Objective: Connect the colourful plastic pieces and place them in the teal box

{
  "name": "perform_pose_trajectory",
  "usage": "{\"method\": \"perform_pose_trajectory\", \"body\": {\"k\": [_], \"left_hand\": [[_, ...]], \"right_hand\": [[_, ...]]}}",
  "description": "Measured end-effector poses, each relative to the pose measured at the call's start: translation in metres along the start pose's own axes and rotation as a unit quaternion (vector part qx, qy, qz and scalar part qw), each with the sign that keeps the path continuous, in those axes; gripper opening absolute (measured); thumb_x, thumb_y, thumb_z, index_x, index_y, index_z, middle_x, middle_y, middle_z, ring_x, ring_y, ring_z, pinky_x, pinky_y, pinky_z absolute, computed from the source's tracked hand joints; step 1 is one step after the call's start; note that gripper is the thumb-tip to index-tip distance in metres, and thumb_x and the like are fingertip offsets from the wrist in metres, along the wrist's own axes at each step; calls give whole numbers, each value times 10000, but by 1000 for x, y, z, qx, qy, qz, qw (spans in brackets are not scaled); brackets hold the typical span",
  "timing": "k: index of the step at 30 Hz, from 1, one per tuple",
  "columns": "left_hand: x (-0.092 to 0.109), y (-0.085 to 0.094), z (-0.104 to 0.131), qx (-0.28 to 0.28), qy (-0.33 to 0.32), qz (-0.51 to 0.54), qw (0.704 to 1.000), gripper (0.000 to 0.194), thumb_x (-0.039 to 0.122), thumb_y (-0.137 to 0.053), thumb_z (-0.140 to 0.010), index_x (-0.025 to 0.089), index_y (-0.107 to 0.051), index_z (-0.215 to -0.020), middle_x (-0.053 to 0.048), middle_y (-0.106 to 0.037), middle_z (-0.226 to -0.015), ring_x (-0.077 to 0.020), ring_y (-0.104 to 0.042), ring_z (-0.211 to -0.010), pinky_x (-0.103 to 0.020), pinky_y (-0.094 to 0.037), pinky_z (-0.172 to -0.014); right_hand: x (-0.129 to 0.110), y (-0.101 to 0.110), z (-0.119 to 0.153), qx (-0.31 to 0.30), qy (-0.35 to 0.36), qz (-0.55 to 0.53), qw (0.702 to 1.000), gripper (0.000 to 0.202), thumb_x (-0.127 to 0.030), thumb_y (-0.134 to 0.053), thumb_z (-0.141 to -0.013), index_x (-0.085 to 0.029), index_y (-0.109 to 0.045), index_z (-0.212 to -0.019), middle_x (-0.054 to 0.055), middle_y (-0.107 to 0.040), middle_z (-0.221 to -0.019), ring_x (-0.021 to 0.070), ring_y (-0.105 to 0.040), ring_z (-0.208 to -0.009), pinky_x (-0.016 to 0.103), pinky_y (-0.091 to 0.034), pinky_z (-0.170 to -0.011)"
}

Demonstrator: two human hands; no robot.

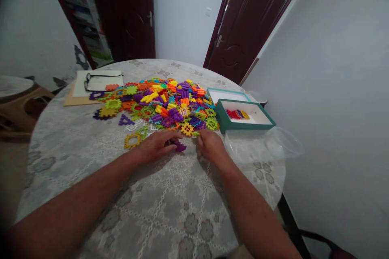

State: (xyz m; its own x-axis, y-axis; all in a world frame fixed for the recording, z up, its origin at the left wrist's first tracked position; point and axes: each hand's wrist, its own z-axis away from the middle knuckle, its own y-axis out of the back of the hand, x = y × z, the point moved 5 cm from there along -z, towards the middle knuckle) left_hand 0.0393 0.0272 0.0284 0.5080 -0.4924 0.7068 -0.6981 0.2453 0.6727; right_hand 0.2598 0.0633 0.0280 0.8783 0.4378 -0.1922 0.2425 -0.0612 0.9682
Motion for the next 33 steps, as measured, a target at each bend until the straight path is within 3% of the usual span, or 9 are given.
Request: {"method": "perform_pose_trajectory", "body": {"k": [3, 5, 9, 13, 21, 24, 27, 30, 33], "left_hand": [[-2, 3, -1, 3, -3, -24, 1000, 236, 190, -663, -940, 267, -681, -1162, -46, -742, -1050, -212, -659, -951, -351, -473, -875], [-3, 3, -1, -3, -4, -28, 1000, 172, 195, -662, -943, 255, -680, -1103, -35, -721, -995, -204, -642, -905, -342, -461, -844], [0, 4, -1, 12, -28, -32, 999, 116, 203, -662, -944, 229, -677, -1056, -47, -676, -1012, -206, -616, -917, -341, -455, -835], [-1, 3, 0, 18, -36, -12, 999, 304, 201, -658, -935, 252, -659, -1236, -58, -670, -1103, -216, -613, -957, -360, -469, -870], [-1, 5, 0, 8, -29, -51, 998, 113, 193, -653, -932, 233, -669, -1036, -22, -655, -942, -197, -590, -866, -334, -419, -799], [2, 5, 0, 3, -20, -61, 998, 27, 211, -660, -934, 216, -641, -953, -15, -639, -893, -187, -562, -818, -317, -392, -756], [6, 4, 0, -5, -15, -66, 998, 68, 255, -662, -952, 212, -624, -915, -20, -637, -881, -185, -549, -792, -317, -381, -736], [7, 3, 0, -12, -1, -73, 997, 47, 250, -661, -948, 220, -630, -930, -22, -647, -879, -188, -551, -792, -319, -379, -735], [6, 3, 0, -19, 8, -74, 997, 41, 261, -659, -953, 228, -644, -970, -29, -663, -898, -196, -563, -809, -322, -383, -739]], "right_hand": [[0, 13, 2, 59, 5, -72, 996, 172, -217, -536, -1020, -187, -706, -1020, 88, -743, -997, 218, -663, -947, 298, -462, -855], [-8, 16, 5, 66, 16, -126, 990, 135, -232, -580, -1005, -200, -705, -1046, 65, -745, -984, 208, -661, -924, 294, -459, -838], [-38, 9, 10, -5, 72, -174, 982, 120, -155, -588, -959, -190, -701, -979, 67, -735, -968, 206, -646, -901, 304, -455, -821], [-57, 8, 15, -61, 131, -215, 966, 317, -18, -547, -820, -193, -707, -1030, 74, -743, -1046, 223, -660, -987, 320, -480, -877], [-42, 1, 13, -66, 89, -339, 934, 516, -16, -524, -829, -247, -685, -1262, 32, -776, -1116, 195, -705, -991, 325, -541, -901], [-29, -5, 8, 21, 78, -293, 953, 476, -15, -502, -857, -229, -689, -1240, 73, -755, -1159, 215, -696, -1069, 379, -548, -983], [-23, -9, 3, 91, 95, -186, 974, 378, -94, -536, -941, -198, -673, -1277, 143, -667, -1337, 262, -625, -1256, 442, -512, -1100], [-25, -17, -3, 82, 83, -109, 987, 355, -225, -609, -993, -199, -635, -1347, 161, -580, -1447, 281, -598, -1296, 442, -533, -1086], [-29, -21, -7, 70, 50, -65, 994, 270, -266, -636, -993, -212, -656, -1257, 146, -568, -1440, 275, -622, -1235, 417, -558, -1035]]}}
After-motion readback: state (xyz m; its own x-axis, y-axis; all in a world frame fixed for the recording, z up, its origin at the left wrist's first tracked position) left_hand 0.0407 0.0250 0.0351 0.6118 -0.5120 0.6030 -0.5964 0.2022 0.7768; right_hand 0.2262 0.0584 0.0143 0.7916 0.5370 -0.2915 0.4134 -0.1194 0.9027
